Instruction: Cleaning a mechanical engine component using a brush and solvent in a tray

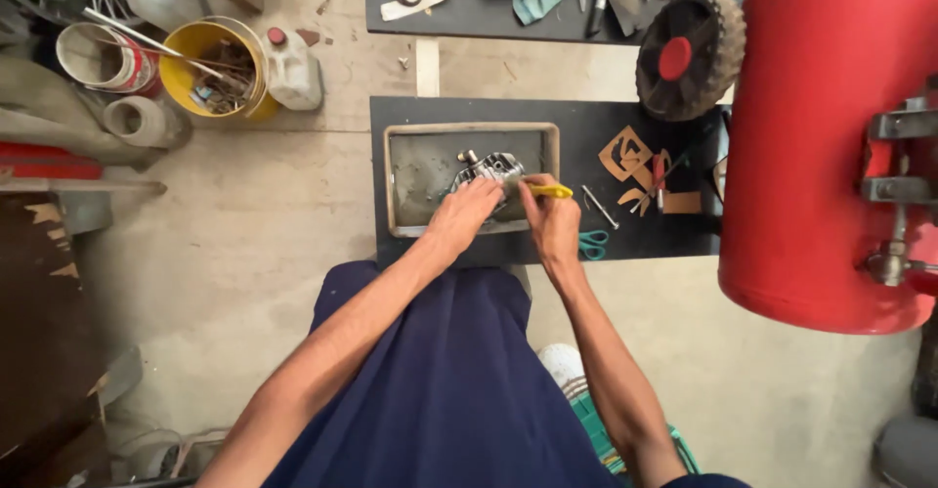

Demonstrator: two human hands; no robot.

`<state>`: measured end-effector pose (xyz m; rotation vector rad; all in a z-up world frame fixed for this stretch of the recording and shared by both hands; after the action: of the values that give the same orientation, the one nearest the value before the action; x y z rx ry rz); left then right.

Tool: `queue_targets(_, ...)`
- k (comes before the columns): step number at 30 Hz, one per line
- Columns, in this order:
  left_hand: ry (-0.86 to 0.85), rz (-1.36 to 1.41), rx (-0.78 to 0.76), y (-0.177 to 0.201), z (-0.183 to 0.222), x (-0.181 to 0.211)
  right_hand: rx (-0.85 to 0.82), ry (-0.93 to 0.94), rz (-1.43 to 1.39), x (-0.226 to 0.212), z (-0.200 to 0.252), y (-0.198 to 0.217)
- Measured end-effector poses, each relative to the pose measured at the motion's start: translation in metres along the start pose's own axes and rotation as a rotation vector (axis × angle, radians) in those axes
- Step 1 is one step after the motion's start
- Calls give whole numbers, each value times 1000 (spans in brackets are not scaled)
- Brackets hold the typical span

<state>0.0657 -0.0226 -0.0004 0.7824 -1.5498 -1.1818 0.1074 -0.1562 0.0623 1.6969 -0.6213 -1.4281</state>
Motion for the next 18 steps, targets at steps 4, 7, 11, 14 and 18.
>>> queue_targets(4, 7, -71, 15, 4, -3, 5, -42, 61, 125, 6, 18, -12)
queue_targets(7, -1, -34, -7, 0, 3, 11, -64, 24, 158, 13, 25, -5)
queue_targets(11, 16, -73, -43, 9, 10, 11, 22, 48, 8, 11, 31, -6)
queue_targets(14, 24, -103, -19, -8, -2, -3, 25, 62, 23, 32, 22, 0)
queue_targets(18, 176, 604, -163, -41, -5, -22, 58, 26, -180, -6, 25, 25)
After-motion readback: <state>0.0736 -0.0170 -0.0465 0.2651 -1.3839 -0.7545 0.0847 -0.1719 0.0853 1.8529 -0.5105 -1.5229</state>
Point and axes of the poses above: each hand's wrist, its own z-axis away from the middle knuckle, its own y-axis out of the back of the hand, x = y × z, the point moved 7 cm from there along -z, towards the middle knuckle, and after that the axes turned 6 degrees about y, right-handed, at the moved point
